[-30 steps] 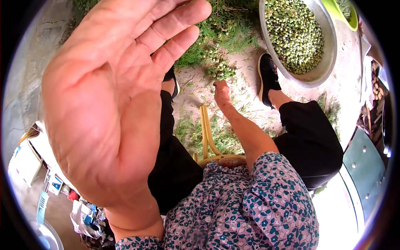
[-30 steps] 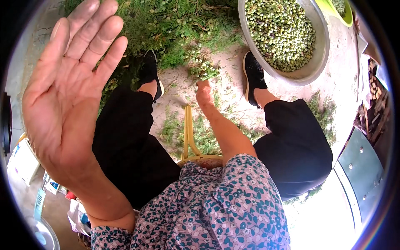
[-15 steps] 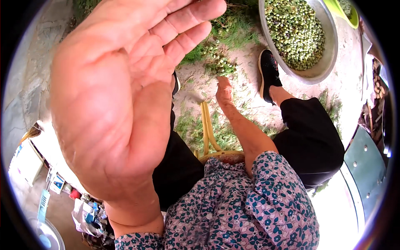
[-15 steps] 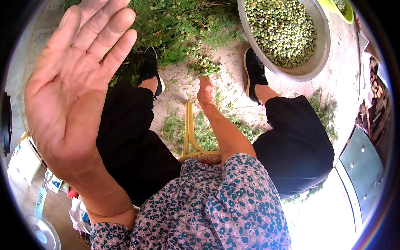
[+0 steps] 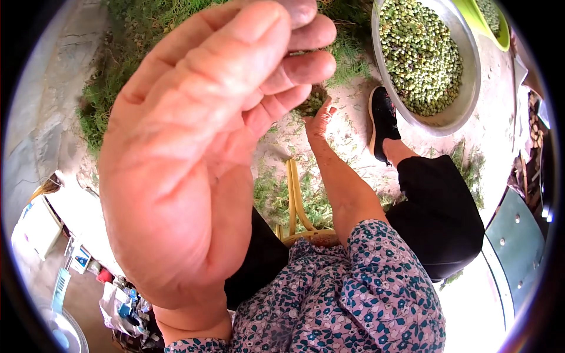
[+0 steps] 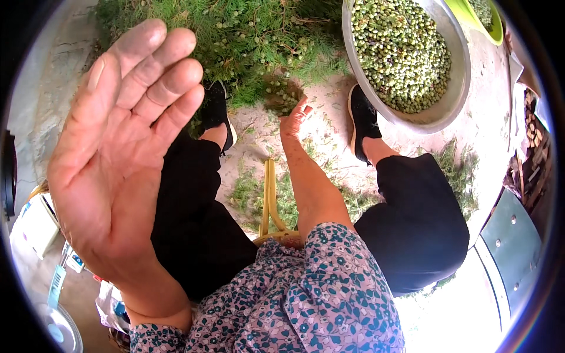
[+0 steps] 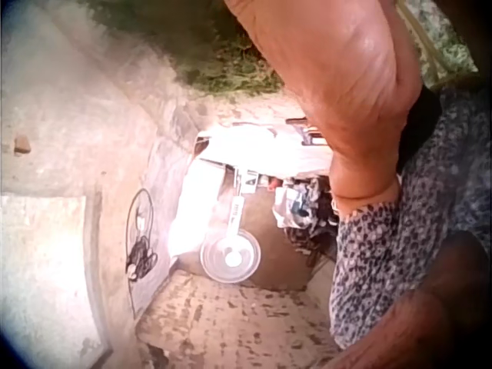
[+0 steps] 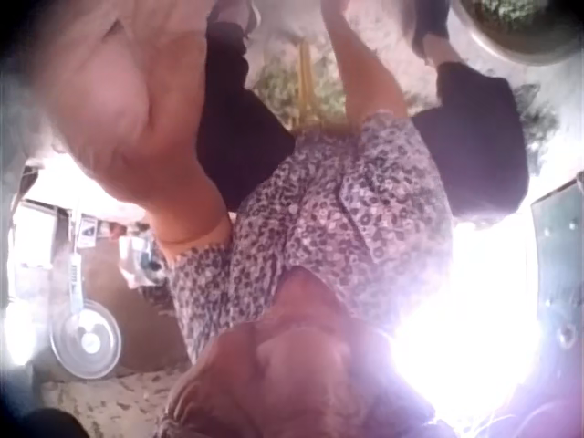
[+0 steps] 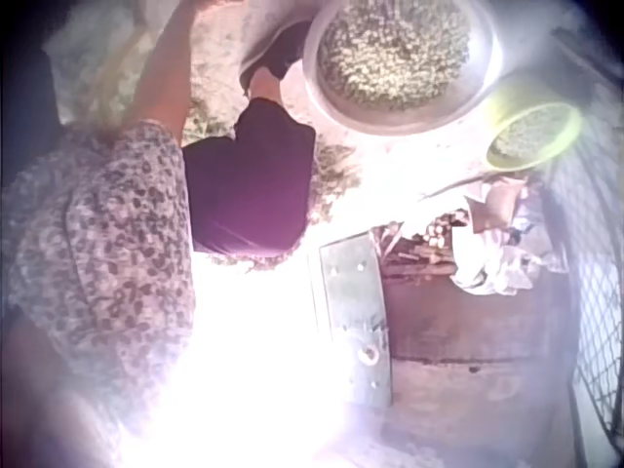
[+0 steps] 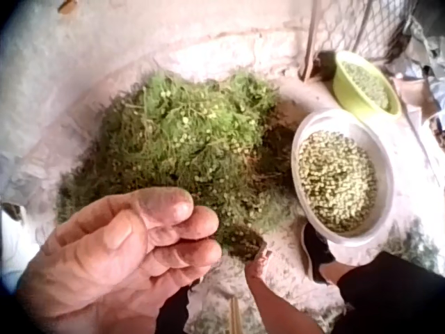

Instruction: The person picks small green pea pods from a pile of leafy branches and places the pods into a large metal bowl.

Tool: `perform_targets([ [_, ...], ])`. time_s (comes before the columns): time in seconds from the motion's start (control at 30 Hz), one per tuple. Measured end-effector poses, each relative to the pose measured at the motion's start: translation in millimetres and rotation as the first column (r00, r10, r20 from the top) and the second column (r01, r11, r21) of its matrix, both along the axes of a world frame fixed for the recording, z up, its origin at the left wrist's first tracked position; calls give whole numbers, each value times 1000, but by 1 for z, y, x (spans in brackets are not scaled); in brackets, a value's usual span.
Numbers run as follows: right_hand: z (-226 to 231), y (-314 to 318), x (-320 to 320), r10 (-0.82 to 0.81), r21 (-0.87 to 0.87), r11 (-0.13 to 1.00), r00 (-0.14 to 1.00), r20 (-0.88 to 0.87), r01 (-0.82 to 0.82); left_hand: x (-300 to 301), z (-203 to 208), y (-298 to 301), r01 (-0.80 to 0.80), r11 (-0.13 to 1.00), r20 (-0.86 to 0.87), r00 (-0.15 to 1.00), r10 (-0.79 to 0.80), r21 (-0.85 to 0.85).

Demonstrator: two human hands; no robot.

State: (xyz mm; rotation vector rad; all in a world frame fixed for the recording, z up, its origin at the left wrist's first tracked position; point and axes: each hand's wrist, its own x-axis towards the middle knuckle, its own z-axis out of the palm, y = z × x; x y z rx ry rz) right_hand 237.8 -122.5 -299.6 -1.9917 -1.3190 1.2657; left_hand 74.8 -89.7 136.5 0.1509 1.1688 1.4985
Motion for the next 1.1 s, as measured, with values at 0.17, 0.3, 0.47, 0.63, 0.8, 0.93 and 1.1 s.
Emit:
perform_targets([
  [0.17,32,25,-26,217,241,936,960,177,-256,5,7,-4,-101,993,-67,993,97,-59],
  [0.3,51,27,-4,296,296,873,903,310,-388,-1,8,-5,-128,990,-78,989,123,-56],
  [0.47,44,30,0,411,381,719,797,443,-582,0,9,-20,-167,982,-20,985,169,83],
  [0.63,60,38,-29,622,78,633,566,542,-770,-19,7,-28,11,992,-89,996,0,128],
  [0.8,63,24,-26,764,51,515,485,425,-856,-23,16,-29,40,999,-208,977,-33,32],
  [0.93,56,21,-28,741,192,450,484,464,-872,-19,20,-27,62,998,-263,963,-55,17],
  [1.1,40,41,-38,676,330,417,532,510,-847,-31,0,-42,190,966,-177,971,-160,172],
])
